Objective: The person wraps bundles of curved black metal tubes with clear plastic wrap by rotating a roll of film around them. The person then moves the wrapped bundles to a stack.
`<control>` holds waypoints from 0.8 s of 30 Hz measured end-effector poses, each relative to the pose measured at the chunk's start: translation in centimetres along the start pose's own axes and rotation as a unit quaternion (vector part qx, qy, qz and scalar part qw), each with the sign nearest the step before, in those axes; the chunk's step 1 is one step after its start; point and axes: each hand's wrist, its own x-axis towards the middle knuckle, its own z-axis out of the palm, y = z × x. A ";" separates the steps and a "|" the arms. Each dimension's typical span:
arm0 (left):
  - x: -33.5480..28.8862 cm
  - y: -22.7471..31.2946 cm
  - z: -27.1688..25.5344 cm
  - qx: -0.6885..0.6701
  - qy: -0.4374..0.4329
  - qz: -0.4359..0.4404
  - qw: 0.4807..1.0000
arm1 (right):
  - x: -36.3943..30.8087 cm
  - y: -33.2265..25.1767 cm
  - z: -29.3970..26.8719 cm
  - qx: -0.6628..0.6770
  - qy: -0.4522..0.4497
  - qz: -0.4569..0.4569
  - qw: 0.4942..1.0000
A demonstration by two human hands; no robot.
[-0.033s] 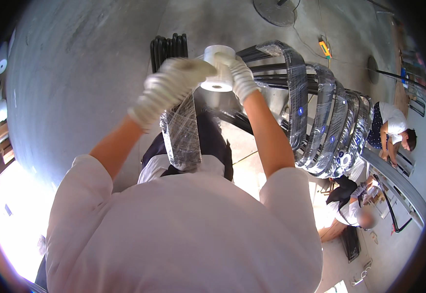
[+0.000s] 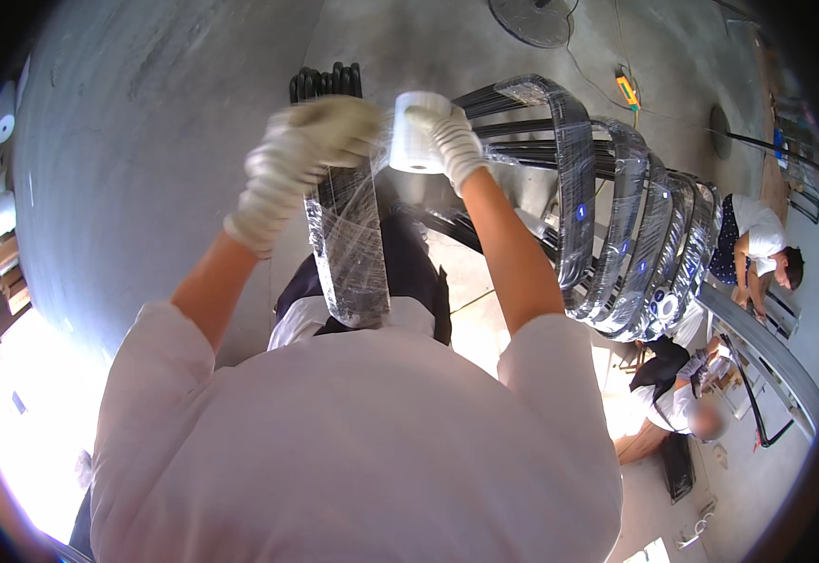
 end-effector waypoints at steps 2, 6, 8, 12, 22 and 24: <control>0.6 -2.0 -4.0 0.001 0.070 0.091 0.993 | 2.6 4.2 1.2 -0.004 -0.096 0.027 0.995; 3.7 -15.1 -12.0 -0.054 0.021 -0.144 0.988 | 4.0 10.2 8.7 -0.071 -0.192 0.066 0.977; 2.4 -15.7 -13.3 -0.237 -0.084 -0.192 0.949 | 4.2 11.9 11.6 -0.085 -0.203 0.071 0.973; -1.5 -14.7 -17.2 -0.439 -0.187 -0.066 0.876 | 5.1 13.4 14.1 -0.093 -0.191 0.065 0.975; -2.0 -15.3 -19.6 -0.409 -0.149 0.021 0.900 | 4.9 13.0 13.9 -0.123 -0.182 0.054 0.974; -2.1 -14.5 -18.5 -0.406 -0.138 0.001 0.903 | 4.8 12.8 13.9 -0.126 -0.175 0.046 0.975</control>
